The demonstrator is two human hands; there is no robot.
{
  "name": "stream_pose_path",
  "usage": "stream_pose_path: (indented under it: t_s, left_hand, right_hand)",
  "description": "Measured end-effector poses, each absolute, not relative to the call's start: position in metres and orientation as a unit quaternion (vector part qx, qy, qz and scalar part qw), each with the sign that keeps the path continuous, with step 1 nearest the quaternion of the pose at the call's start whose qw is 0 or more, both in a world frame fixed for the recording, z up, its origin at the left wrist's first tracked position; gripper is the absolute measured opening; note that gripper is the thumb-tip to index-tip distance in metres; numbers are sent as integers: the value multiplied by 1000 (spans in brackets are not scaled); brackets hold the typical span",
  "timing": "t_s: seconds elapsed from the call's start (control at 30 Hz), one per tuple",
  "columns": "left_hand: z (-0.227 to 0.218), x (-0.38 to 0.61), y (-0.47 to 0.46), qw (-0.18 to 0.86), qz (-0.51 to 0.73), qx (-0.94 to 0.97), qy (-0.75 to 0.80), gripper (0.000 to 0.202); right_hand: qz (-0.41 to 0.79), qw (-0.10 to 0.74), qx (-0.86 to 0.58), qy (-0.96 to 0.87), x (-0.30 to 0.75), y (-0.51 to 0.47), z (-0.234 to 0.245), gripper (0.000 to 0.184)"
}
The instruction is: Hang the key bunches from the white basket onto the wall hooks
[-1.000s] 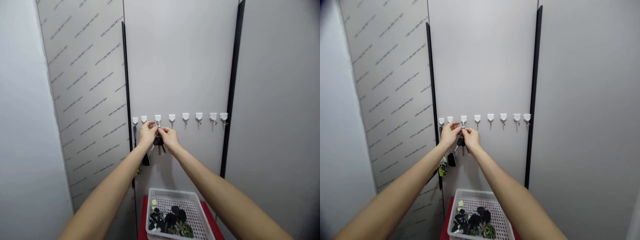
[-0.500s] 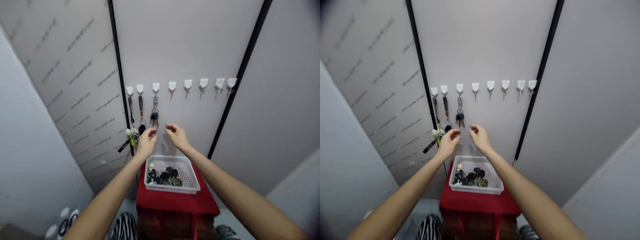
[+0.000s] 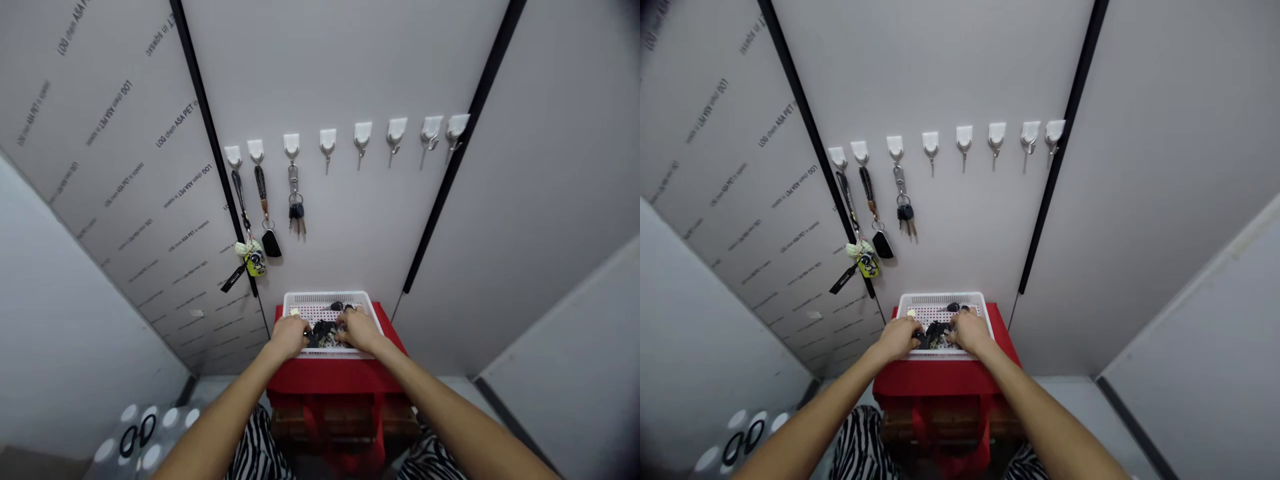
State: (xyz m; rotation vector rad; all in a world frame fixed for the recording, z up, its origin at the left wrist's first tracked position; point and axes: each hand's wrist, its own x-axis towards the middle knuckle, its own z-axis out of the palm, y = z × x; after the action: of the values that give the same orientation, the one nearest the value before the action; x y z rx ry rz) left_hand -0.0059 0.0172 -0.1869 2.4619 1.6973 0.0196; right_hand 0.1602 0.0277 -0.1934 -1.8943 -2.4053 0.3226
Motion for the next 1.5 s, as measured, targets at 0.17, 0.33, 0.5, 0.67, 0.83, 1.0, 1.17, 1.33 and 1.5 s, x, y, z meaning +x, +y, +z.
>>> stream_pose_path:
  t_s: [0.17,0.33,0.5,0.67,0.83,1.0,1.17,1.33,1.5]
  left_hand:
    - [-193,1,17,89,34,820,565,25]
    - [-204,10,20,116,72,793,594,36]
    - [-206,12,19,116,99,781,605,34]
    - [-207,12,18,104,106,782,606,34]
    - [-210,14,17,96,125,768,621,36]
    - [-212,15,15,92,133,755,635,32]
    - [-211,15,13,89,130,747,646,28]
    - [-210,16,12,94,132,750,642,28]
    - [-209,16,12,97,143,738,652,29]
  right_hand:
    - [95,-11,-609,-787,171,31,-187,20]
    - [122,-37,-601,-789,172,33,-191,29]
    - [182,-5,-576,-797,176,36,-195,15]
    - [234,29,-561,-794,189,38,-189,20]
    - [231,33,-565,-792,179,35,-195,17]
    - [172,57,-611,-770,163,34,-209,30]
    - [200,92,-588,-778,166,34,-213,17]
    - [212,112,-572,-784,168,32,-207,18]
    - [293,124,-556,-768,161,28,-207,16]
